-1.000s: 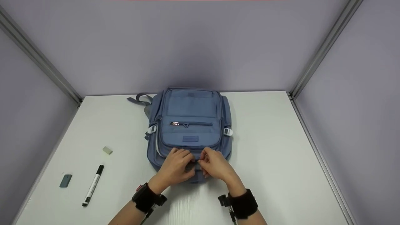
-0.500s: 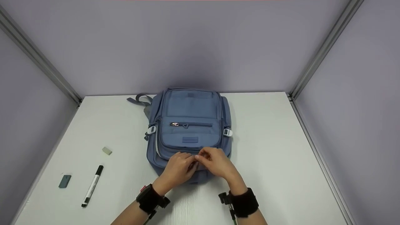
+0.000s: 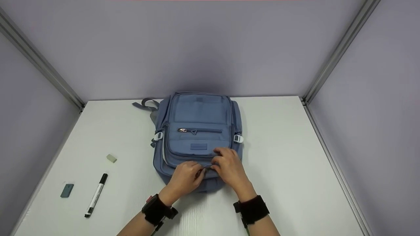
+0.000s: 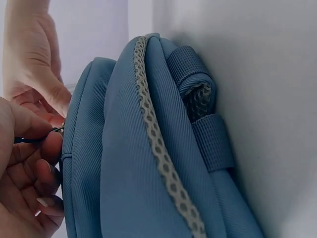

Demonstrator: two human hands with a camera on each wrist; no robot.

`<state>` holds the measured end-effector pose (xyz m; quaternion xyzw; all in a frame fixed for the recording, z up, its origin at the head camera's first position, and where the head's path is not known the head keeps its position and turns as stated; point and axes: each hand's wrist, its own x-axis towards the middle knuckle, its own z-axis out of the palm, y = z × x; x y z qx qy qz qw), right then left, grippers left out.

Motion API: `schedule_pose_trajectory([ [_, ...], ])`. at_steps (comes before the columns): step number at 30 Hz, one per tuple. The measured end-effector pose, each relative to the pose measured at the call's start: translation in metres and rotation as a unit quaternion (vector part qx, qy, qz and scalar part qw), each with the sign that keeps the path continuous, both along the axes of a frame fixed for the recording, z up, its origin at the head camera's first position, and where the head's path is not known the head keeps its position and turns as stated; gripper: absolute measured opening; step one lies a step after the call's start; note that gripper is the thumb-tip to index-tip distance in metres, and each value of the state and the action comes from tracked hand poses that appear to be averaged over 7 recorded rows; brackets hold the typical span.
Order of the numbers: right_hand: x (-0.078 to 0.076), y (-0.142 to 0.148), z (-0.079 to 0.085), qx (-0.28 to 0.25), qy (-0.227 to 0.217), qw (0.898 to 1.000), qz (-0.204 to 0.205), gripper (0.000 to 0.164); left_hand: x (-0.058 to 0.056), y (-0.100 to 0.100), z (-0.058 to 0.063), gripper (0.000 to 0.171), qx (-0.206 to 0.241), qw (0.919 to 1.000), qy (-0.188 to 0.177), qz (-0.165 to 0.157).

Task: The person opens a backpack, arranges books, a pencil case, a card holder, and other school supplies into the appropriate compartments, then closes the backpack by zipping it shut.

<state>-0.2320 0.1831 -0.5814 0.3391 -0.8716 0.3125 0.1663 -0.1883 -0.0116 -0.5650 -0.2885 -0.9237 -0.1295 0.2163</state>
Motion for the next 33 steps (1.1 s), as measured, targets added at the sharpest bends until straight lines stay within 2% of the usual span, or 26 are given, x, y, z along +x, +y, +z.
schedule_pose_trajectory([
  [7, 0.000, 0.002, -0.006, 0.036, 0.015, 0.999, 0.016, 0.019, 0.002, -0.005, 0.000, 0.026, 0.005, 0.9999, 0.009, -0.003],
  [20, -0.003, 0.004, -0.007, 0.019, 0.020, 0.999, 0.019, 0.015, 0.011, -0.023, 0.004, 0.026, 0.029, 0.9988, 0.039, 0.006],
  [27, -0.004, 0.005, -0.008, 0.010, 0.044, 0.999, 0.022, 0.016, 0.015, -0.040, 0.010, 0.026, 0.051, 0.9977, 0.033, 0.031],
  [33, -0.005, 0.006, -0.007, 0.010, 0.049, 0.999, 0.022, 0.015, 0.020, -0.058, 0.015, 0.021, 0.058, 0.9964, 0.024, 0.057],
])
